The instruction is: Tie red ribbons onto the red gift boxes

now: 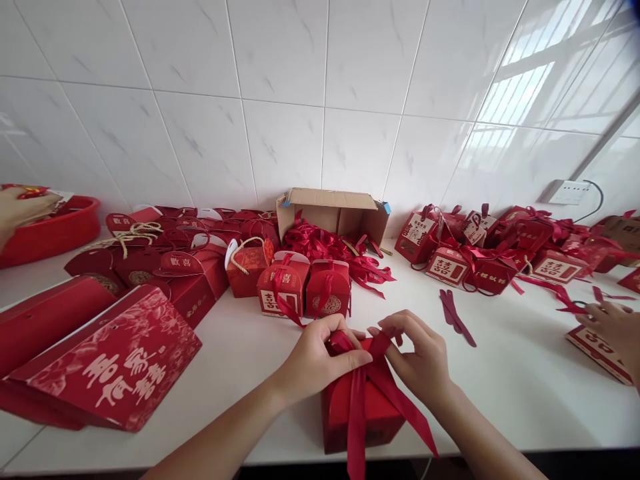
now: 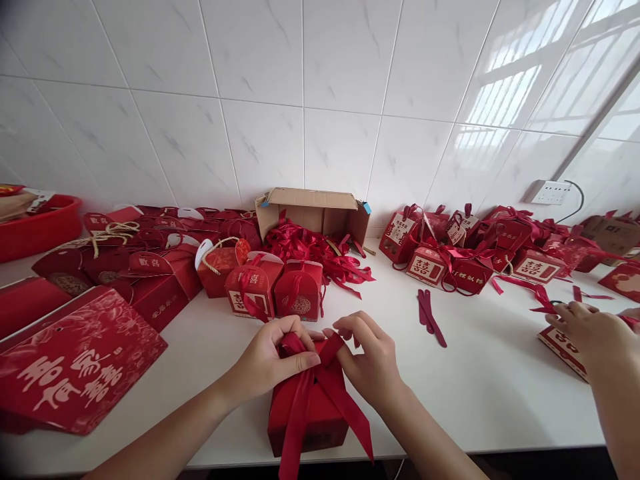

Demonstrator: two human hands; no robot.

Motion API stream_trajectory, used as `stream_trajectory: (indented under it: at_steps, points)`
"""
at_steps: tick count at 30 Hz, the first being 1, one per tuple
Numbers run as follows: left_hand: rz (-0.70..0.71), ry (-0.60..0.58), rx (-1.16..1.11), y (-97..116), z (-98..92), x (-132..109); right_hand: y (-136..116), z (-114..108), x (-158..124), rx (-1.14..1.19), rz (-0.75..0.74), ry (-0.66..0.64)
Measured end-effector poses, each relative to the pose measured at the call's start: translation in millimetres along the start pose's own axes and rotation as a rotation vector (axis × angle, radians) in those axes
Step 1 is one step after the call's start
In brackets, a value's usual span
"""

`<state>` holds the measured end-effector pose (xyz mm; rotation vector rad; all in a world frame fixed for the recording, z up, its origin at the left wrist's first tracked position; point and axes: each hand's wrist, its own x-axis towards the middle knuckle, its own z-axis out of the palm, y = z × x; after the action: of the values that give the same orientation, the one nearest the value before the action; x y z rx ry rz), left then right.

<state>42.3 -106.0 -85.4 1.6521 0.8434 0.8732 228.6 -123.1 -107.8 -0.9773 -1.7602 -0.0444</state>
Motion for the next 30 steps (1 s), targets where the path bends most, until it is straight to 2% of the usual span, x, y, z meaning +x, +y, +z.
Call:
stream_trajectory:
  at_steps: [8,12,18,25,30]
  points:
    - [-0.010,-0.034,-0.009,-3,1.9,0,-2,3,-5,-0.119,-0.045,0.098]
    - [-0.004,-0.044,0.010,-3,3.2,-1,-2,7,-9,-0.131,-0.013,0.117]
    - [-0.002,-0.055,0.032,-3,3.9,-2,1,8,-18,-0.086,0.098,0.071]
    - [-0.003,-0.065,0.046,-2,3.9,-1,3,6,-17,-0.055,0.123,0.026]
    - [-0.011,-0.072,0.037,-1,2.3,-2,2,7,-18,-0.063,0.118,0.040]
